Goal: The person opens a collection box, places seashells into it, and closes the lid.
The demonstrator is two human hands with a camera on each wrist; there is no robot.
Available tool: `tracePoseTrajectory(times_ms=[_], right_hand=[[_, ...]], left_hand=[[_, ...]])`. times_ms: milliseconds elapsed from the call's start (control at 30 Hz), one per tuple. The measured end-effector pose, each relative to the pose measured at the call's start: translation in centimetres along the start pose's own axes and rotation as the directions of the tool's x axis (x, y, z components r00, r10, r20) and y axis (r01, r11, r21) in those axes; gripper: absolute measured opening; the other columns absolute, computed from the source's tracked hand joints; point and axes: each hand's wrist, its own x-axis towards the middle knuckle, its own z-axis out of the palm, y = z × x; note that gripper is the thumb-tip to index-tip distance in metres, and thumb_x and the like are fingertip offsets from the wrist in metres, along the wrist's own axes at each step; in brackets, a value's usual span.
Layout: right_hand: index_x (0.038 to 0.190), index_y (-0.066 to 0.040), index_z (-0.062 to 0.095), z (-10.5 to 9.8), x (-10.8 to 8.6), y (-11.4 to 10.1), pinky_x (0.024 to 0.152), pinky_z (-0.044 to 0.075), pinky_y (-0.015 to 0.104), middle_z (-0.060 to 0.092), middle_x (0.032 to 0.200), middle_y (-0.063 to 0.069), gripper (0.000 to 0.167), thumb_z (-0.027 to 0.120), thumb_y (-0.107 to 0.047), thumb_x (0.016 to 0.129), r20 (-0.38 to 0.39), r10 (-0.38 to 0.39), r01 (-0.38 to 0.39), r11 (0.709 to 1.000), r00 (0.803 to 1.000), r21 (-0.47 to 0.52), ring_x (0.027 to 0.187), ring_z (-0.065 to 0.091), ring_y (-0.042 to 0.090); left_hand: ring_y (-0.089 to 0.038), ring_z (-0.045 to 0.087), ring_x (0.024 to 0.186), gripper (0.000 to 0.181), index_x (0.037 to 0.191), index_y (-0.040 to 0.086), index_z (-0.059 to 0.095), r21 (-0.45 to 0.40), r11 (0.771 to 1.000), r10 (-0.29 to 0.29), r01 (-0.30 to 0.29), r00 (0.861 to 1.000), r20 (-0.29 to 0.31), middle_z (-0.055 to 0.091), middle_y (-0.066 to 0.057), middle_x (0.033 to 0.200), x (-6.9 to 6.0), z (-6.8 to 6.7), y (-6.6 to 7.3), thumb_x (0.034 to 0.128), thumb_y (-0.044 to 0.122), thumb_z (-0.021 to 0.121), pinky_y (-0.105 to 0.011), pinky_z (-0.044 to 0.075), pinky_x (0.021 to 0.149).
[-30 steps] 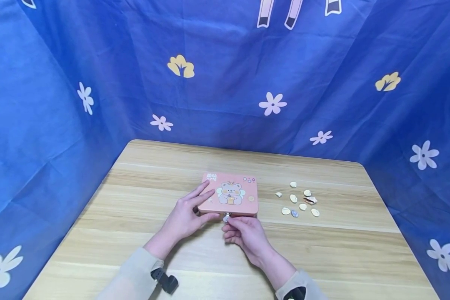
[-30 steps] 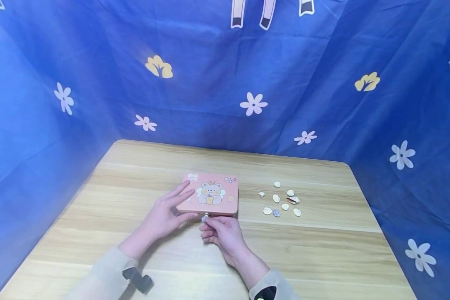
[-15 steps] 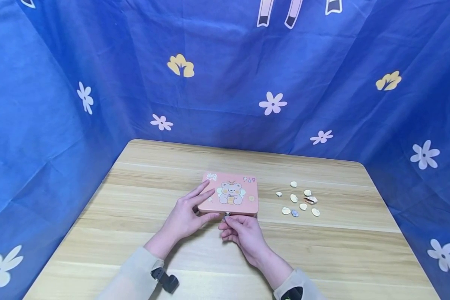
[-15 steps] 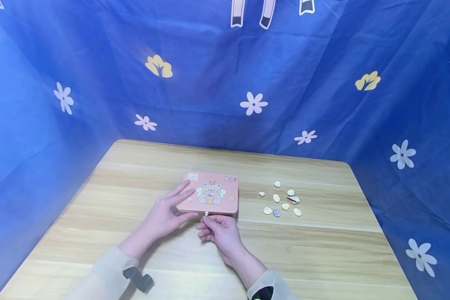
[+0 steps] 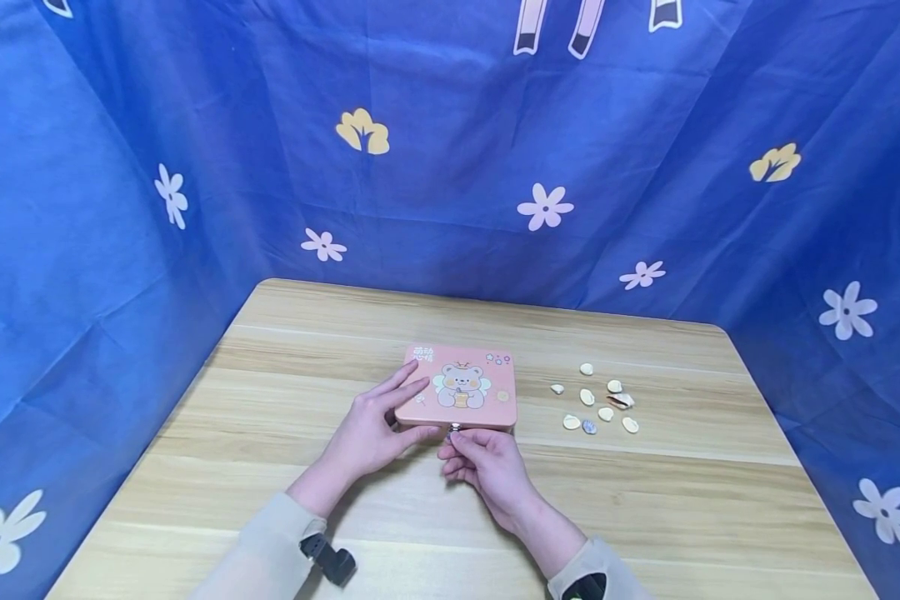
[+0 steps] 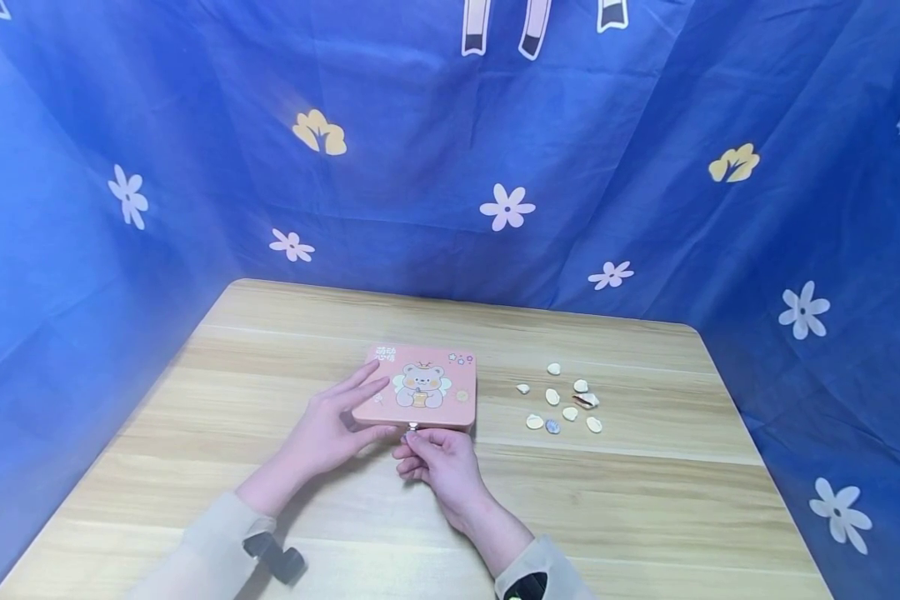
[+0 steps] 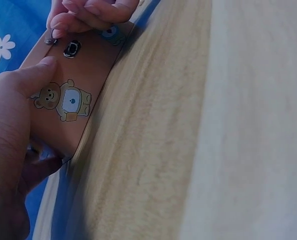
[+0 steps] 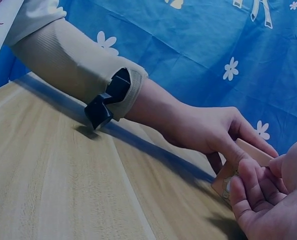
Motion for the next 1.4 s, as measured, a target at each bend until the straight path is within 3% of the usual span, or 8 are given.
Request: tracePoseTrajectory(times_ms=[167,300,400,500,867,1200,1300,1400], right_hand=[[0.115,0.020,0.063,0.1,-0.1,-0.3,0.077,0.062,0.031,0.075,0.090,0.008,0.030,0.062,-0.009,0.106,0.006,-0.008,0.008,1.000,1.000,-0.013,0.075,0.070,0.013],[0.116,0.021,0.062,0.2,-0.1,-0.7,0.077,0.062,0.031,0.075,0.091,0.008,0.032,0.062,-0.010,0.107,0.016,-0.018,0.018,1.000,1.000,-0.022,0.075,0.070,0.013],[0.117,0.022,0.061,0.3,-0.1,-0.9,0.077,0.062,0.031,0.075,0.091,0.009,0.033,0.062,-0.010,0.107,0.020,-0.022,0.022,0.999,1.000,-0.023,0.075,0.070,0.013],[0.116,0.020,0.063,0.3,-0.2,-1.1,0.078,0.062,0.031,0.075,0.091,0.009,0.032,0.062,-0.010,0.107,0.021,-0.024,0.024,1.000,1.000,-0.020,0.075,0.070,0.013],[0.116,0.020,0.062,0.6,-0.1,-2.1,0.079,0.062,0.032,0.075,0.093,0.012,0.032,0.062,-0.010,0.107,0.035,-0.047,0.047,0.999,0.998,-0.022,0.075,0.070,0.014],[0.118,0.017,0.063,0.9,-0.1,-3.0,0.079,0.062,0.032,0.076,0.097,0.017,0.027,0.061,-0.008,0.108,0.038,-0.064,0.065,0.998,0.997,-0.026,0.076,0.071,0.015],[0.118,0.016,0.064,0.9,0.0,-3.2,0.079,0.062,0.032,0.076,0.096,0.015,0.027,0.061,-0.008,0.107,0.040,-0.071,0.072,0.997,0.997,-0.031,0.076,0.071,0.015],[0.118,0.018,0.064,1.0,0.0,-3.4,0.078,0.062,0.032,0.076,0.094,0.013,0.029,0.061,-0.009,0.108,0.041,-0.081,0.083,0.996,0.996,-0.042,0.075,0.071,0.015]], left_hand=[[-0.009,0.042,0.043,0.079,0.147,0.016,0.065,0.012,1.000,0.002,-0.002,1.000,0.014,0.044,-0.004,0.165,0.2,-0.2,0.1,0.0796,0.046,0.094,-0.024,0.051,0.054],[-0.024,0.076,0.094,0.079,0.147,0.018,0.065,0.052,0.999,0.003,-0.004,1.000,0.021,0.044,-0.002,0.165,0.4,-0.6,0.1,0.0797,0.049,0.093,-0.037,0.058,0.097],[-0.034,0.053,0.139,0.079,0.147,0.017,0.065,0.074,0.997,0.007,-0.009,1.000,0.026,0.045,-0.003,0.164,0.6,-0.8,0.2,0.0799,0.051,0.092,-0.049,0.043,0.115],[-0.035,0.050,0.142,0.078,0.146,0.016,0.066,0.066,0.998,0.003,-0.006,0.999,0.039,0.045,-0.004,0.164,0.9,-1.1,0.4,0.0808,0.051,0.091,-0.051,0.041,0.116],[-0.037,0.072,0.112,0.077,0.147,0.017,0.065,0.068,0.998,-0.024,0.019,0.997,0.080,0.045,-0.007,0.163,1.8,-2.2,1.3,0.0842,0.056,0.087,-0.048,0.051,0.107],[-0.037,0.058,0.134,0.078,0.147,0.017,0.065,0.080,0.996,-0.054,0.045,0.992,0.111,0.047,-0.008,0.162,2.6,-3.1,2.0,0.0854,0.063,0.082,-0.055,0.043,0.115],[-0.029,0.077,0.091,0.079,0.147,0.018,0.065,0.086,0.995,-0.067,0.057,0.990,0.125,0.046,-0.009,0.162,2.8,-3.3,2.2,0.0857,0.065,0.080,-0.055,0.044,0.114],[-0.013,0.058,0.045,0.079,0.148,0.021,0.064,0.085,0.993,-0.093,0.081,0.986,0.141,0.045,-0.008,0.163,3.0,-3.6,2.5,0.0858,0.068,0.078,-0.055,0.048,0.111]])
